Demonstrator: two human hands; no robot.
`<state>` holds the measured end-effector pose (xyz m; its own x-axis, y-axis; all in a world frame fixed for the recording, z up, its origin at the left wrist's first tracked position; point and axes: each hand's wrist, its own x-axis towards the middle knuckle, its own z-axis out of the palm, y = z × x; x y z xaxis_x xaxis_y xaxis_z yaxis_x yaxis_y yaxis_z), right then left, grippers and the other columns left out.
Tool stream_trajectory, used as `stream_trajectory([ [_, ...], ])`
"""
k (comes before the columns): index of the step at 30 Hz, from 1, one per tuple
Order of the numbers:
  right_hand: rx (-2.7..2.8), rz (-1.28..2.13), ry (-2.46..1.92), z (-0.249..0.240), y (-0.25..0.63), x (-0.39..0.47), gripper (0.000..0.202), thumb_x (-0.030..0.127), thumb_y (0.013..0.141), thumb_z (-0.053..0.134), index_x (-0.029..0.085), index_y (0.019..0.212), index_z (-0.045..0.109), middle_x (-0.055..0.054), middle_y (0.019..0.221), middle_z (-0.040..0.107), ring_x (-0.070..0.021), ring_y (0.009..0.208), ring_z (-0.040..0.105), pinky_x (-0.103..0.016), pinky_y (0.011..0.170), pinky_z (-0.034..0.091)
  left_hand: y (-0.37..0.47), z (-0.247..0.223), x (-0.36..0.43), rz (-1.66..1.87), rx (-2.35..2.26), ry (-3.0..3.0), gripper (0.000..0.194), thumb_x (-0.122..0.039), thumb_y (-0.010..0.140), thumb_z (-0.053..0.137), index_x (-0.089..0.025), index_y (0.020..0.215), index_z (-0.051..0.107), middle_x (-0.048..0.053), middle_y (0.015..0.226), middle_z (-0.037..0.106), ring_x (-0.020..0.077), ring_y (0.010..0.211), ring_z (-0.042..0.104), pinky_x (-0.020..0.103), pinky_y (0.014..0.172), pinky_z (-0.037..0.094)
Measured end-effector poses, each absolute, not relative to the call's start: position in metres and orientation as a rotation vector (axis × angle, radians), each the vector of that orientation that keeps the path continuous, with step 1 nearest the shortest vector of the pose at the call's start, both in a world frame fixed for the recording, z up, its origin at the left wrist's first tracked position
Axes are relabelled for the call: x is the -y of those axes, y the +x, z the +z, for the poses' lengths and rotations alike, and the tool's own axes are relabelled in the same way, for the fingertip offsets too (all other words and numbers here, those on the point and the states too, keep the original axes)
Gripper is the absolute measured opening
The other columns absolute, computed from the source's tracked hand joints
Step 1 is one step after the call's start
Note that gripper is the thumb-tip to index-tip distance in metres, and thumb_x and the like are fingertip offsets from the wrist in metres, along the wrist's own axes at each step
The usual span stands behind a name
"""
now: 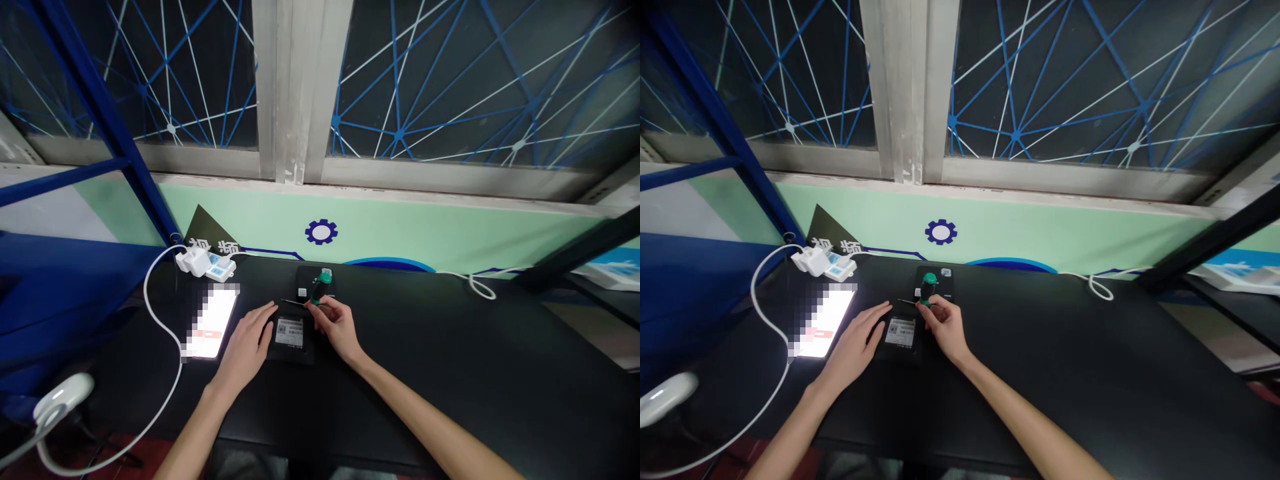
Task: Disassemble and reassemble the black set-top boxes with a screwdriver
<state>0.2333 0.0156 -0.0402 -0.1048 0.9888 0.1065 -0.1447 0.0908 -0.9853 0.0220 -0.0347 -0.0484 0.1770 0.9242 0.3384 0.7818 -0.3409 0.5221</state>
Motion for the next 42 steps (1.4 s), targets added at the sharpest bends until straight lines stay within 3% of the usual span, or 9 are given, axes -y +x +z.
stream_trajectory([
  [3, 1.310, 1.216, -0.965, -0.0375, 0.2345, -0.0141, 0.038, 0.056, 0.075, 0.077, 0.020, 0.072, 0.064, 0.002, 0.057, 0.056, -0.0101, 0.044, 0.045, -0.023, 0.039, 0.035, 0.0220, -0.0483, 0.0344, 0.913, -1.633, 2.216, 0.036, -0.028, 0.105, 0.039, -0.029, 0.138, 0.053, 0.005, 0.141, 0.058, 0.0225, 0.130, 0.055, 0.044, 0.109, 0.046],
  [10, 1.357, 1.128, -0.940, -0.0348, 0.2366, -0.0145, 0.033, 0.054, 0.080, 0.073, 0.021, 0.082, 0.074, 0.000, 0.062, 0.059, -0.0116, 0.047, 0.045, -0.025, 0.041, 0.040, 0.0216, -0.0491, 0.0344, 0.909, -1.622, 2.211, 0.036, -0.028, 0.105, 0.038, -0.029, 0.138, 0.052, 0.004, 0.142, 0.057, 0.0221, 0.131, 0.054, 0.045, 0.111, 0.045],
  [24, 1.271, 1.106, -0.947, -0.0368, 0.2416, -0.0163, 0.033, 0.051, 0.081, 0.074, 0.018, 0.084, 0.076, 0.001, 0.054, 0.058, -0.0110, 0.044, 0.042, -0.025, 0.042, 0.037, 0.0220, -0.0464, 0.0356, 0.921, -1.622, 2.194, 0.036, -0.030, 0.105, 0.038, -0.030, 0.138, 0.052, 0.004, 0.142, 0.058, 0.0223, 0.131, 0.054, 0.044, 0.111, 0.045],
  [30, 1.232, 1.107, -0.954, -0.0379, 0.2423, -0.0181, 0.038, 0.053, 0.079, 0.075, 0.015, 0.083, 0.073, -0.009, 0.084, 0.075, -0.0104, 0.048, 0.047, -0.025, 0.043, 0.040, 0.0223, -0.0475, 0.0356, 0.914, -1.627, 2.181, 0.036, -0.030, 0.105, 0.038, -0.029, 0.138, 0.053, 0.004, 0.142, 0.058, 0.0225, 0.130, 0.055, 0.044, 0.110, 0.045],
  [37, 1.209, 1.165, -0.919, -0.0367, 0.2409, -0.0174, 0.037, 0.050, 0.079, 0.076, 0.017, 0.096, 0.068, -0.008, 0.081, 0.075, -0.0130, 0.051, 0.054, -0.024, 0.044, 0.042, 0.0225, -0.0469, 0.0354, 0.917, -1.642, 2.206, 0.036, -0.028, 0.104, 0.039, -0.029, 0.138, 0.053, 0.003, 0.141, 0.058, 0.0213, 0.130, 0.055, 0.041, 0.110, 0.046],
  [42, 1.254, 1.157, -0.944, -0.0407, 0.2410, -0.0174, 0.035, 0.049, 0.080, 0.075, 0.018, 0.095, 0.068, -0.006, 0.079, 0.072, -0.0114, 0.049, 0.049, -0.024, 0.045, 0.040, 0.0226, -0.0469, 0.0358, 0.910, -1.639, 2.197, 0.036, -0.029, 0.105, 0.039, -0.029, 0.139, 0.052, 0.004, 0.142, 0.058, 0.0215, 0.131, 0.054, 0.042, 0.110, 0.046],
])
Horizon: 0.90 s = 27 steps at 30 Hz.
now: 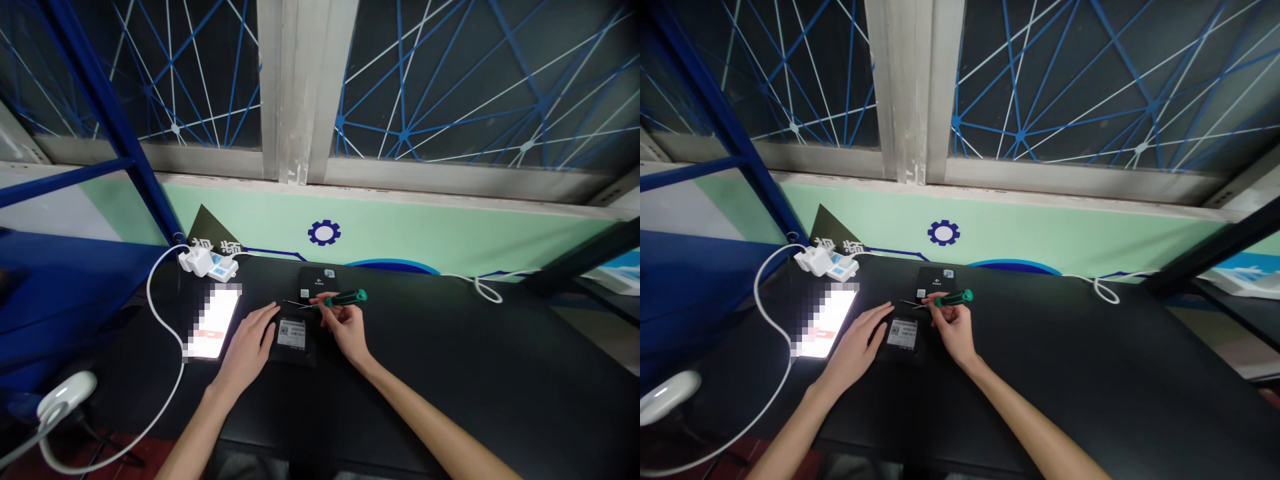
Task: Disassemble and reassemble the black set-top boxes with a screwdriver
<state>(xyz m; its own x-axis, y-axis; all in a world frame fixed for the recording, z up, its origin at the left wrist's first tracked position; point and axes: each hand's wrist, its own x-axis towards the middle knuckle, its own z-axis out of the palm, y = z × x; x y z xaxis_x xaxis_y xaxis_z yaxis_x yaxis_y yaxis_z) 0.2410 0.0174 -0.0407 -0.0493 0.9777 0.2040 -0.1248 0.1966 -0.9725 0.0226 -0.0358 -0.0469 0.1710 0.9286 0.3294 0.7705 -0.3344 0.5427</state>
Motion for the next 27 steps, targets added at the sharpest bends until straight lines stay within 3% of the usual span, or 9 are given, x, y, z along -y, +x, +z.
stream_trajectory([
  [9, 1.389, 1.064, -1.028, -0.049, 0.244, -0.019, 0.026, 0.043, 0.080, 0.075, 0.018, 0.087, 0.069, 0.003, 0.061, 0.052, -0.0100, 0.048, 0.036, -0.024, 0.043, 0.027, 0.023, -0.045, 0.037, 0.910, -1.648, 2.187, 0.035, -0.033, 0.105, 0.040, -0.029, 0.138, 0.053, 0.004, 0.142, 0.058, 0.0224, 0.130, 0.055, 0.044, 0.110, 0.046],
  [15, 1.518, 1.008, -1.038, -0.041, 0.246, -0.016, 0.021, 0.038, 0.078, 0.076, 0.018, 0.077, 0.071, -0.002, 0.071, 0.063, -0.0134, 0.057, 0.048, -0.025, 0.051, 0.037, 0.023, -0.046, 0.037, 0.874, -1.663, 2.187, 0.036, -0.034, 0.105, 0.040, -0.029, 0.139, 0.052, 0.003, 0.142, 0.058, 0.0221, 0.132, 0.053, 0.043, 0.111, 0.045],
  [20, 1.498, 1.135, -1.049, -0.034, 0.247, -0.014, 0.028, 0.045, 0.084, 0.070, 0.018, 0.076, 0.072, -0.001, 0.065, 0.061, -0.0140, 0.056, 0.051, -0.026, 0.054, 0.040, 0.022, -0.048, 0.037, 0.873, -1.643, 2.176, 0.036, -0.034, 0.105, 0.040, -0.030, 0.140, 0.050, 0.003, 0.144, 0.056, 0.0220, 0.133, 0.052, 0.044, 0.112, 0.043],
  [27, 1.521, 1.228, -1.012, -0.038, 0.248, -0.014, 0.033, 0.048, 0.088, 0.065, 0.017, 0.089, 0.077, -0.006, 0.081, 0.071, -0.0137, 0.058, 0.054, -0.026, 0.054, 0.044, 0.024, -0.047, 0.036, 0.874, -1.650, 2.187, 0.038, -0.035, 0.105, 0.039, -0.030, 0.142, 0.048, 0.004, 0.144, 0.055, 0.0226, 0.133, 0.052, 0.045, 0.112, 0.043],
])
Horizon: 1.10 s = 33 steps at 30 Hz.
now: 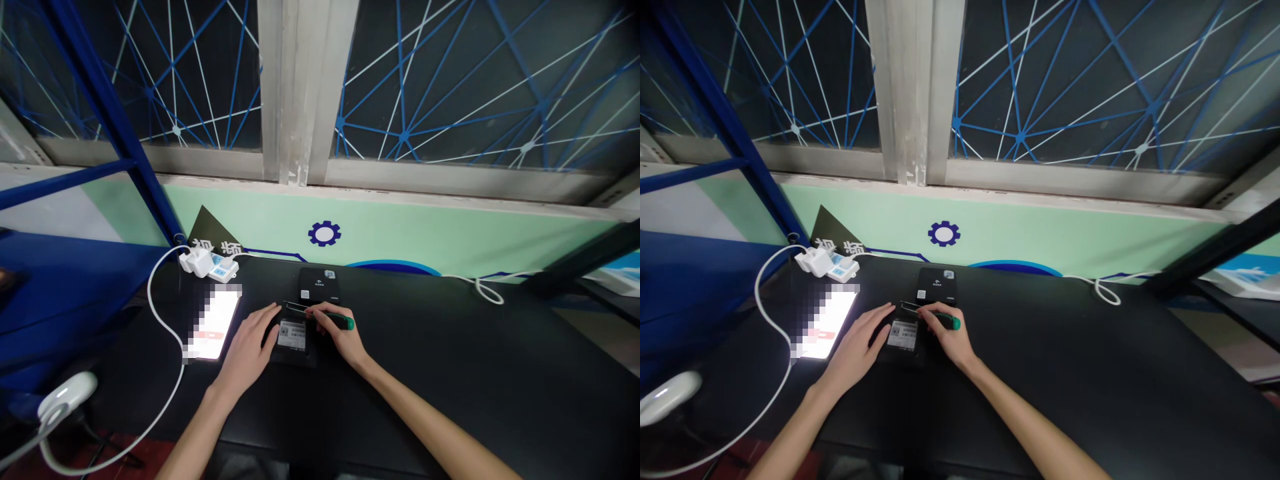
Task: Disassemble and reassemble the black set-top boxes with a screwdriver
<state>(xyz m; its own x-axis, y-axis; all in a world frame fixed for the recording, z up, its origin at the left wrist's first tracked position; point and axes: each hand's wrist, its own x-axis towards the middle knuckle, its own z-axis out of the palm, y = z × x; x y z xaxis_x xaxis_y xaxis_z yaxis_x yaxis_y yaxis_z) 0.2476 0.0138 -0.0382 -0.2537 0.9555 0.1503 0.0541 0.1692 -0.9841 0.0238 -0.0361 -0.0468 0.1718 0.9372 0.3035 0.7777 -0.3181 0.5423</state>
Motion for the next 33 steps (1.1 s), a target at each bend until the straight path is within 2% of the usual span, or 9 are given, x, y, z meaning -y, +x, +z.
stream_trajectory([
  [3, 1.494, 1.248, -0.989, -0.0380, 0.2459, -0.0140, 0.029, 0.045, 0.086, 0.068, 0.018, 0.092, 0.074, -0.005, 0.081, 0.072, -0.0137, 0.058, 0.055, -0.025, 0.053, 0.045, 0.0265, -0.0436, 0.0343, 0.858, -1.667, 2.205, 0.039, -0.037, 0.106, 0.039, -0.032, 0.142, 0.049, 0.005, 0.144, 0.055, 0.0237, 0.132, 0.052, 0.047, 0.112, 0.041],
  [8, 1.451, 1.255, -0.948, -0.0366, 0.2433, -0.0133, 0.024, 0.042, 0.083, 0.072, 0.018, 0.083, 0.068, -0.004, 0.076, 0.070, -0.0133, 0.058, 0.055, -0.024, 0.053, 0.046, 0.0293, -0.0427, 0.0298, 0.813, -1.681, 2.227, 0.040, -0.039, 0.105, 0.039, -0.032, 0.143, 0.049, 0.005, 0.143, 0.055, 0.0250, 0.131, 0.051, 0.047, 0.110, 0.042],
  [15, 1.453, 1.255, -0.962, -0.0358, 0.2442, -0.0130, 0.025, 0.044, 0.083, 0.072, 0.019, 0.082, 0.067, -0.004, 0.077, 0.070, -0.0140, 0.058, 0.055, -0.026, 0.054, 0.045, 0.0298, -0.0466, 0.0287, 0.796, -1.702, 2.235, 0.039, -0.038, 0.105, 0.040, -0.029, 0.141, 0.050, 0.006, 0.143, 0.055, 0.0252, 0.132, 0.050, 0.046, 0.109, 0.042],
  [21, 1.417, 1.265, -0.961, -0.0326, 0.2427, -0.0125, 0.027, 0.045, 0.081, 0.073, 0.019, 0.078, 0.066, -0.003, 0.074, 0.069, -0.0134, 0.056, 0.053, -0.025, 0.052, 0.044, 0.0287, -0.0479, 0.0306, 0.818, -1.681, 2.235, 0.041, -0.036, 0.105, 0.040, -0.029, 0.145, 0.045, 0.007, 0.144, 0.054, 0.0246, 0.133, 0.049, 0.045, 0.110, 0.042],
  [25, 1.390, 1.260, -0.952, -0.0337, 0.2443, -0.0134, 0.025, 0.042, 0.081, 0.072, 0.019, 0.077, 0.065, -0.002, 0.071, 0.067, -0.0128, 0.054, 0.051, -0.025, 0.050, 0.041, 0.0267, -0.0509, 0.0310, 0.855, -1.655, 2.230, 0.039, -0.036, 0.104, 0.042, -0.027, 0.143, 0.046, 0.008, 0.142, 0.055, 0.0254, 0.133, 0.049, 0.047, 0.111, 0.041],
  [33, 1.312, 1.175, -0.978, -0.0331, 0.2505, -0.0156, 0.028, 0.046, 0.081, 0.070, 0.019, 0.076, 0.064, -0.001, 0.065, 0.065, -0.0118, 0.048, 0.047, -0.024, 0.046, 0.036, 0.0250, -0.0456, 0.0348, 0.917, -1.628, 2.218, 0.034, -0.029, 0.099, 0.049, -0.026, 0.133, 0.052, 0.007, 0.132, 0.060, 0.0251, 0.124, 0.056, 0.043, 0.106, 0.046],
])
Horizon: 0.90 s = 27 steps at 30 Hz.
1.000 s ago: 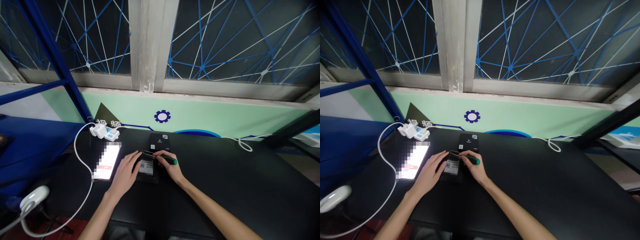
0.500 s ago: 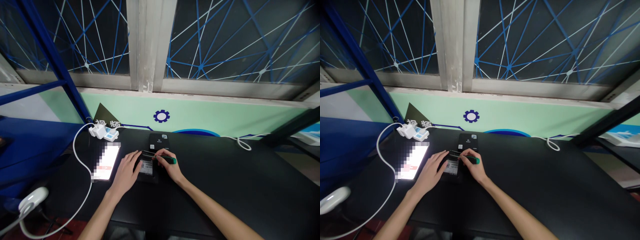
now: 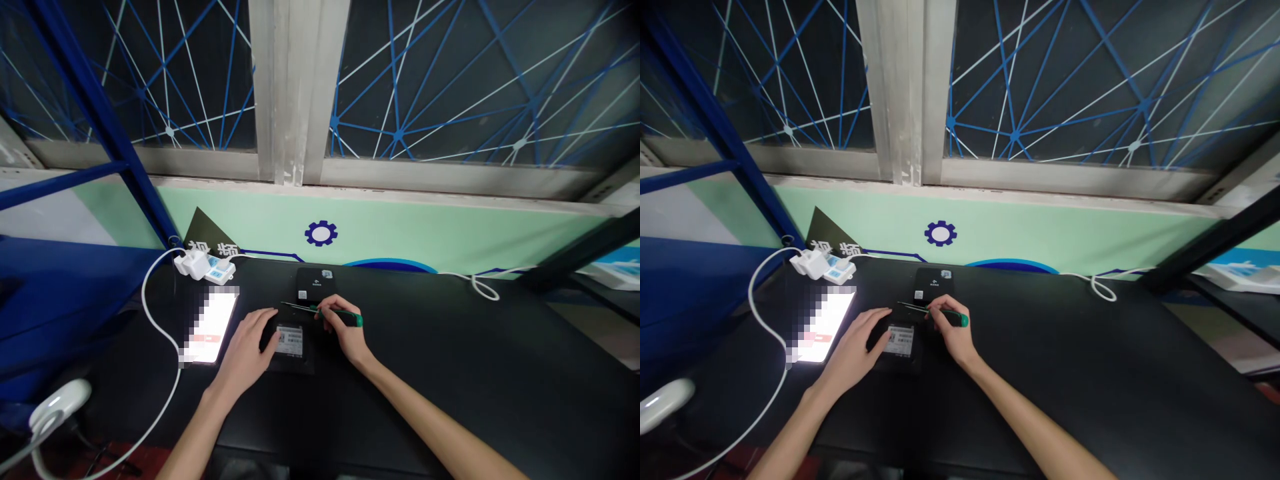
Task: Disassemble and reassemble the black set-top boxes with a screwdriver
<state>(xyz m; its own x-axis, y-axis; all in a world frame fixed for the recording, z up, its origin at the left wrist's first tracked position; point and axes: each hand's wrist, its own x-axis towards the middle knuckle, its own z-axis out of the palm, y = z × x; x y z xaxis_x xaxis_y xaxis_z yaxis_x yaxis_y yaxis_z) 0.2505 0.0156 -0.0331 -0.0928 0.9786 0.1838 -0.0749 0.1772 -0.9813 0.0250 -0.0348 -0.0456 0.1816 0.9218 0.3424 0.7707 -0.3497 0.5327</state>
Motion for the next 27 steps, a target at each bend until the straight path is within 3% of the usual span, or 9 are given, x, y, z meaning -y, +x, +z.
stream_trajectory([
  [10, 1.296, 1.112, -0.989, -0.0343, 0.2539, -0.0159, 0.027, 0.045, 0.083, 0.068, 0.020, 0.075, 0.064, -0.001, 0.063, 0.064, -0.0113, 0.047, 0.045, -0.024, 0.044, 0.035, 0.0227, -0.0405, 0.0338, 0.916, -1.737, 2.193, 0.013, -0.033, 0.094, 0.055, -0.024, 0.100, 0.062, 0.004, 0.095, 0.063, 0.0244, 0.093, 0.061, 0.039, 0.083, 0.051],
  [16, 1.296, 1.126, -0.990, -0.0342, 0.2539, -0.0159, 0.027, 0.044, 0.085, 0.067, 0.019, 0.075, 0.064, 0.000, 0.062, 0.063, -0.0110, 0.047, 0.043, -0.024, 0.045, 0.032, 0.0217, -0.0396, 0.0329, 0.852, -1.840, 2.132, 0.023, -0.041, 0.092, 0.058, -0.023, 0.079, 0.058, -0.002, 0.071, 0.052, 0.0185, 0.067, 0.055, 0.030, 0.061, 0.043],
  [19, 1.290, 1.122, -0.991, -0.0332, 0.2541, -0.0156, 0.027, 0.044, 0.085, 0.067, 0.019, 0.073, 0.064, 0.000, 0.061, 0.063, -0.0109, 0.046, 0.042, -0.024, 0.045, 0.032, 0.0210, -0.0389, 0.0336, 0.805, -1.829, 2.079, 0.025, -0.045, 0.095, 0.052, -0.023, 0.084, 0.060, -0.004, 0.066, 0.049, 0.0157, 0.059, 0.052, 0.027, 0.054, 0.037],
  [27, 1.279, 1.107, -1.000, -0.0318, 0.2553, -0.0163, 0.026, 0.041, 0.084, 0.066, 0.019, 0.072, 0.063, 0.000, 0.060, 0.061, -0.0102, 0.046, 0.041, -0.024, 0.045, 0.030, 0.0179, -0.0399, 0.0349, 0.667, -1.760, 2.084, 0.033, -0.040, 0.098, 0.042, -0.025, 0.124, 0.057, -0.008, 0.059, 0.047, 0.0162, 0.053, 0.054, 0.025, 0.053, 0.034],
])
